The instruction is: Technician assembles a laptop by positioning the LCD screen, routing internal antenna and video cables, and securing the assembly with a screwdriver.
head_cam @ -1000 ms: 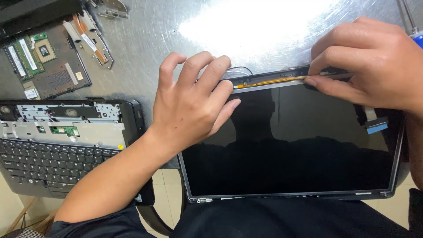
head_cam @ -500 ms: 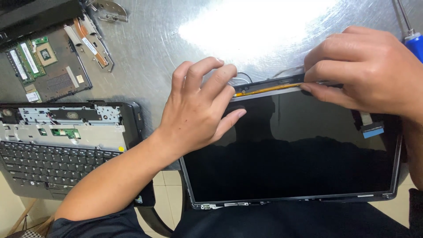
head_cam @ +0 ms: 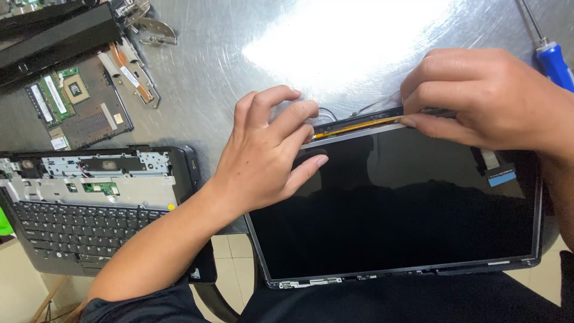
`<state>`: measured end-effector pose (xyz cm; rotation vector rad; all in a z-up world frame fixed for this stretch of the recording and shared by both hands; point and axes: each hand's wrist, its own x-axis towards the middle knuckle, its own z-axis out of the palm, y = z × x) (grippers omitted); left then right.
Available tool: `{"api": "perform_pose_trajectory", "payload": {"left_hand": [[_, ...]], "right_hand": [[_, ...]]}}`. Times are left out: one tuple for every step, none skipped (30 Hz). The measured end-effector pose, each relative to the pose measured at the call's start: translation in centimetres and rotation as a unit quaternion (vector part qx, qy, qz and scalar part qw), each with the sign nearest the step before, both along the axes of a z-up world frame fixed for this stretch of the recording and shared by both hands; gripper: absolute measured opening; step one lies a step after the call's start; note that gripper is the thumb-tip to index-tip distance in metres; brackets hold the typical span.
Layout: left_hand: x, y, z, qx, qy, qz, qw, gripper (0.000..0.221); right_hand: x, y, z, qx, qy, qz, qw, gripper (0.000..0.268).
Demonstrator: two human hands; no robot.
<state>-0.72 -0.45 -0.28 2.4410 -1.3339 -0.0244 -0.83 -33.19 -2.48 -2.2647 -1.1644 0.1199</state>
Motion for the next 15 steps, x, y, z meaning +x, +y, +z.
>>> {"api": "perform_pose_trajectory", "payload": {"left_hand": [[-0.03, 0.01, 0.04, 0.0, 0.0, -0.002, 1.0, 0.037], [-0.04, 0.01, 0.08, 0.002, -0.007, -0.003, 1.0, 0.036], [-0.04, 0.02, 0.12, 0.005, -0.015, -0.003, 1.0, 0.035], [-0.03, 0.0, 0.16, 0.004, -0.015, -0.004, 1.0, 0.035], [-0.02, 0.0, 0.2, 0.009, -0.023, -0.005, 1.0, 0.035], [-0.05, 0.01, 0.23, 0.014, -0.032, -0.006, 0.999, 0.035], [-0.04, -0.01, 0.25, 0.014, -0.032, -0.006, 0.999, 0.035], [-0.04, -0.01, 0.29, 0.017, -0.038, -0.007, 0.999, 0.035], [-0.03, 0.0, 0.31, 0.02, -0.045, -0.009, 0.999, 0.036], [-0.02, 0.02, 0.27, 0.021, -0.044, -0.008, 0.999, 0.036], [-0.01, 0.03, 0.23, 0.025, -0.048, -0.01, 0.998, 0.036], [0.02, 0.03, 0.18, 0.029, -0.052, -0.012, 0.998, 0.036], [0.04, 0.02, 0.11, 0.028, -0.051, -0.012, 0.998, 0.036], [0.04, 0.02, 0.06, 0.026, -0.049, -0.012, 0.998, 0.035], [0.04, 0.03, 0.02, 0.024, -0.047, -0.011, 0.999, 0.035]], "right_hand": [[-0.07, -0.05, -0.07, 0.0, 0.0, -0.002, 1.0, 0.015], [-0.1, -0.12, -0.14, -0.006, 0.023, -0.017, 1.0, 0.013], [-0.12, -0.17, -0.2, -0.013, 0.046, -0.033, 0.998, 0.012], [-0.14, -0.12, -0.15, -0.013, 0.046, -0.034, 0.998, 0.012], [-0.16, -0.06, -0.11, -0.017, 0.054, -0.042, 0.998, 0.013], [-0.17, 0.02, -0.1, -0.021, 0.061, -0.049, 0.997, 0.014], [-0.28, 0.04, -0.12, -0.021, 0.061, -0.049, 0.997, 0.014], [-0.35, 0.09, -0.15, -0.024, 0.065, -0.058, 0.996, 0.014], [-0.43, 0.14, -0.19, -0.028, 0.069, -0.067, 0.995, 0.015], [-0.47, 0.27, -0.1, -0.028, 0.07, -0.067, 0.995, 0.015], [-0.51, 0.39, -0.02, -0.024, 0.074, -0.073, 0.994, 0.014], [-0.54, 0.51, 0.07, -0.021, 0.077, -0.08, 0.994, 0.014], [-0.59, 0.57, 0.12, -0.021, 0.078, -0.08, 0.994, 0.014], [-0.63, 0.65, 0.17, -0.023, 0.08, -0.087, 0.993, 0.012], [-0.68, 0.73, 0.22, -0.024, 0.083, -0.095, 0.992, 0.011]]}}
